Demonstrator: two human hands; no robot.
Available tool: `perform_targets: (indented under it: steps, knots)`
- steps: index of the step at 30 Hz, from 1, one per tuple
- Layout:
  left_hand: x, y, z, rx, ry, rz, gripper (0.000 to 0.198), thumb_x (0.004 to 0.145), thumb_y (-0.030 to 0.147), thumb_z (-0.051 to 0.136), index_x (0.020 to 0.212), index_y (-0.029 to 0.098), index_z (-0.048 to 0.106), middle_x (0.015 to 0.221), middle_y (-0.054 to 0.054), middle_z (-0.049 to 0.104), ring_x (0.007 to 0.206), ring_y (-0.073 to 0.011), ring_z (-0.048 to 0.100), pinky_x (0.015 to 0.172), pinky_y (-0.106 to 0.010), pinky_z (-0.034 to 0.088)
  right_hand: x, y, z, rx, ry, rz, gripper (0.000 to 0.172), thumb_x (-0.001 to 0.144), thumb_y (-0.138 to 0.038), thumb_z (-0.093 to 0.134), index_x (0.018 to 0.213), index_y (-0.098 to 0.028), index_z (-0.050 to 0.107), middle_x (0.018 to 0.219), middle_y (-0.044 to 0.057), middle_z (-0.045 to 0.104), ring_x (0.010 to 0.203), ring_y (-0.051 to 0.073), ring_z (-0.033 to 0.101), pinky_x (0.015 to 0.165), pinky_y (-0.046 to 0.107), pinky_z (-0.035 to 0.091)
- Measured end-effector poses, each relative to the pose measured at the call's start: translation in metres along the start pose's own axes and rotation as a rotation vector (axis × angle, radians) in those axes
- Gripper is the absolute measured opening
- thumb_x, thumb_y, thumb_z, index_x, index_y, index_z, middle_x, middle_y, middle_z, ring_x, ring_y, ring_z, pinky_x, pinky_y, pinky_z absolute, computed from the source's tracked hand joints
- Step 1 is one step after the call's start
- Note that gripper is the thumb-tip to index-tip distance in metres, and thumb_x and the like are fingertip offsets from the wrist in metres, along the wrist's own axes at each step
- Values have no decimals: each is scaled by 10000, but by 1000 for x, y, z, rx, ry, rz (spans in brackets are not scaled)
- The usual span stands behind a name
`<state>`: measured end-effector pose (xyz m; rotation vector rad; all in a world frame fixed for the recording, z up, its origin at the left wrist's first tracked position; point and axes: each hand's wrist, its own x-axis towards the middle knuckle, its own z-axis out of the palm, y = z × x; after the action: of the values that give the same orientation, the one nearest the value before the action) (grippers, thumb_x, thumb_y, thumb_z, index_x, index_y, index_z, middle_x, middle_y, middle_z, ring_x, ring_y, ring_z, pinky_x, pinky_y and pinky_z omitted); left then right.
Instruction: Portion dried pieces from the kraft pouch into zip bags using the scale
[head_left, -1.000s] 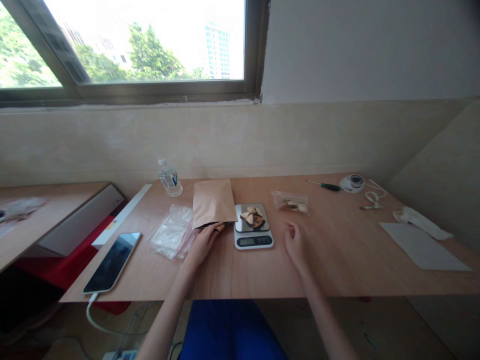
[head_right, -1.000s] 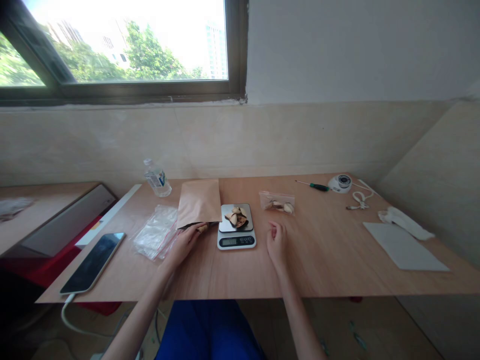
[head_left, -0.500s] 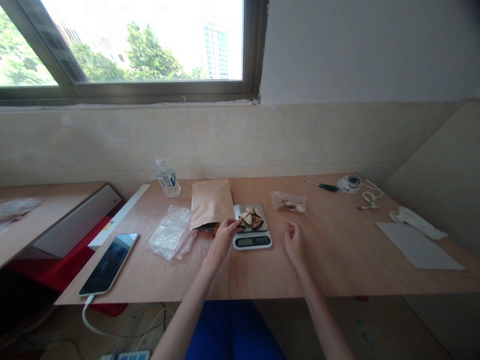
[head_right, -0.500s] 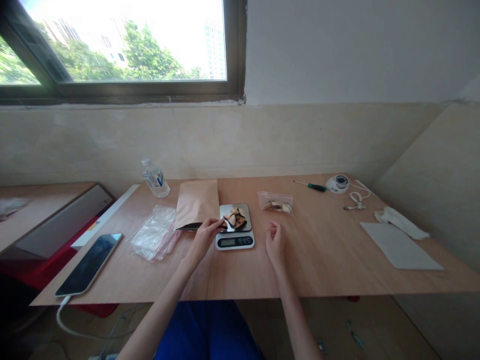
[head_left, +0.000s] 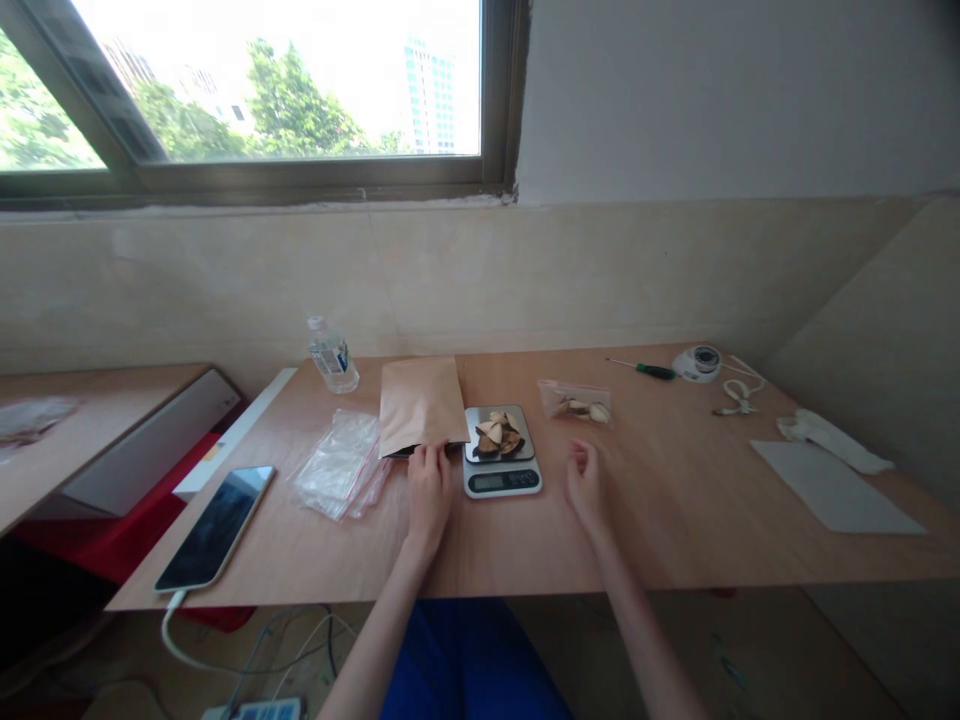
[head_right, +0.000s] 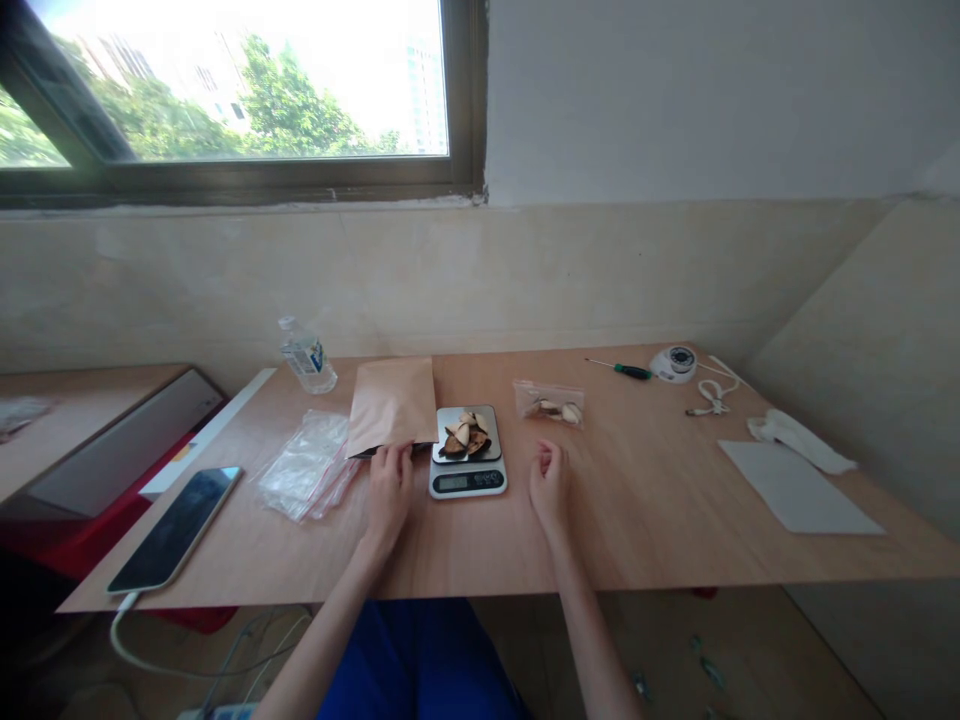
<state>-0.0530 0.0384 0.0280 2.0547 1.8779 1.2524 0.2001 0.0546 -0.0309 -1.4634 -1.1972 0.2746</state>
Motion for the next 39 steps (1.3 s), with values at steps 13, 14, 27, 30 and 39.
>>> perform_targets:
  steps: [13, 14, 27, 30, 39]
  knots:
    - [-2, -30, 4, 191, -25, -27, 233, 853, 238, 446, 1057, 141, 502, 1004, -136, 587, 972, -287, 526, 841, -452, 439, 0, -3, -2, -2, -16, 27, 253, 780, -246, 402, 992, -170, 519, 937, 100, 563, 770, 200, 525, 699, 352, 452]
    - [-1, -31, 3, 160, -20, -30, 220, 855, 243, 444, 1044, 149, 507, 1002, -130, 588, 969, -283, 530, 843, -445, 441, 0, -3, -2, 2, -13, 32, 251, 780, -250, 403, 988, -171, 519, 933, 99, 563, 772, 201, 526, 705, 353, 452]
    - [-29, 1, -29, -124, -95, -157, 235, 825, 399, 519, 924, 195, 578, 883, -56, 633, 783, -209, 584, 695, -340, 464, -1, -1, -1, 21, -18, 35, 262, 776, -255, 409, 998, -167, 518, 934, 97, 564, 782, 200, 529, 714, 348, 449]
    - [-7, 12, -21, -172, -106, -56, 209, 819, 367, 544, 929, 194, 586, 925, -58, 635, 845, -207, 582, 738, -336, 464, -1, -1, -1, 30, -15, 32, 262, 783, -261, 410, 1002, -167, 518, 934, 98, 568, 790, 201, 532, 721, 350, 450]
    - [80, 0, 31, -181, -307, 139, 115, 799, 201, 571, 889, 159, 628, 916, -72, 664, 907, -202, 595, 801, -320, 466, -2, 0, 1, 45, -5, 66, 260, 786, -266, 413, 1004, -171, 520, 960, 104, 575, 801, 200, 545, 714, 343, 461]
